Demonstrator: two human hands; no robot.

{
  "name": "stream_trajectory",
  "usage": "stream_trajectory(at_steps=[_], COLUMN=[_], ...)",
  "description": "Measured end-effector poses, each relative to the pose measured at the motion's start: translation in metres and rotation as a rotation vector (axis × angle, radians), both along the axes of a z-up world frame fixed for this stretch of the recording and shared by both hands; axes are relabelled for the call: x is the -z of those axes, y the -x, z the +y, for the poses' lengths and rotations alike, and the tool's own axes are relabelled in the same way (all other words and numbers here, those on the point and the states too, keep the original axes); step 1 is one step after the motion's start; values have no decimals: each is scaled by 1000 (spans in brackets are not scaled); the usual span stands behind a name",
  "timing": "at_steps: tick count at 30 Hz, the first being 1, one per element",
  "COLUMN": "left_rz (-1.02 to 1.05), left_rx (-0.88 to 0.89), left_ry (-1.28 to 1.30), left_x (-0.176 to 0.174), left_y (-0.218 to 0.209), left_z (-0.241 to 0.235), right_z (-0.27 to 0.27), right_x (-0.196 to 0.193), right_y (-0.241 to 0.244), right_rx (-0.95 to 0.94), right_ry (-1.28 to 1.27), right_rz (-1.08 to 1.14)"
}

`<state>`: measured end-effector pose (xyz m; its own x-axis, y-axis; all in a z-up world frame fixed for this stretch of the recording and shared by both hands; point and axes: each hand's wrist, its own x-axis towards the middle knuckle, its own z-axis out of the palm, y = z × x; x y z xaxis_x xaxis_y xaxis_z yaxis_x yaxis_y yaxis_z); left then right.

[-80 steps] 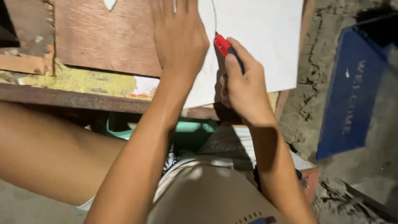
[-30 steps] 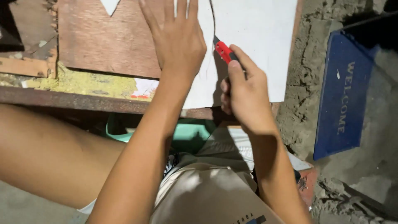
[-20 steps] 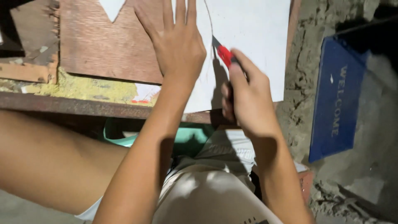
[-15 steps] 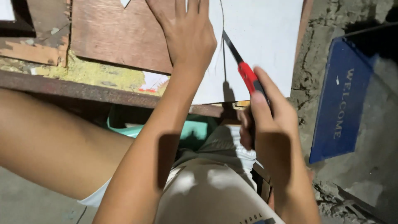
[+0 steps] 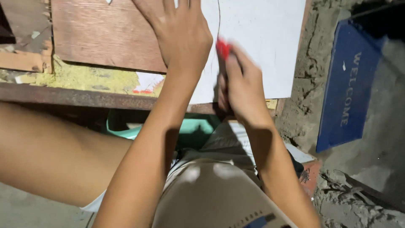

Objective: Cutting a curved shape out of a thin white sheet using a small hand saw on a workbench.

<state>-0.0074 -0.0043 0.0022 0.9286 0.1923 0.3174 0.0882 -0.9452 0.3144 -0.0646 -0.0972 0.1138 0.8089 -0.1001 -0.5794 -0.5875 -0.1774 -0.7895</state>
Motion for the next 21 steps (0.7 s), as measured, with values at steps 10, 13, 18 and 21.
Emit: stream_trajectory(at_steps=[10,13,18,21], left_rz=[137,152,170,149], left_rx=[115,92,111,140], left_ry=[114,102,124,121], left_x=[-21,-18,-16,-14], left_y=[1,2,2,-1], left_z=[6,3,1,0], right_z=[-28,-43,-48,-55], right_x=[-19,-32,-65,-52], right_y=[-56,-28,24,39], right_rx=[-451,-474,-268,-233], right_ry=[235,310,345,156], right_rz=[-186,-237,-27,-164])
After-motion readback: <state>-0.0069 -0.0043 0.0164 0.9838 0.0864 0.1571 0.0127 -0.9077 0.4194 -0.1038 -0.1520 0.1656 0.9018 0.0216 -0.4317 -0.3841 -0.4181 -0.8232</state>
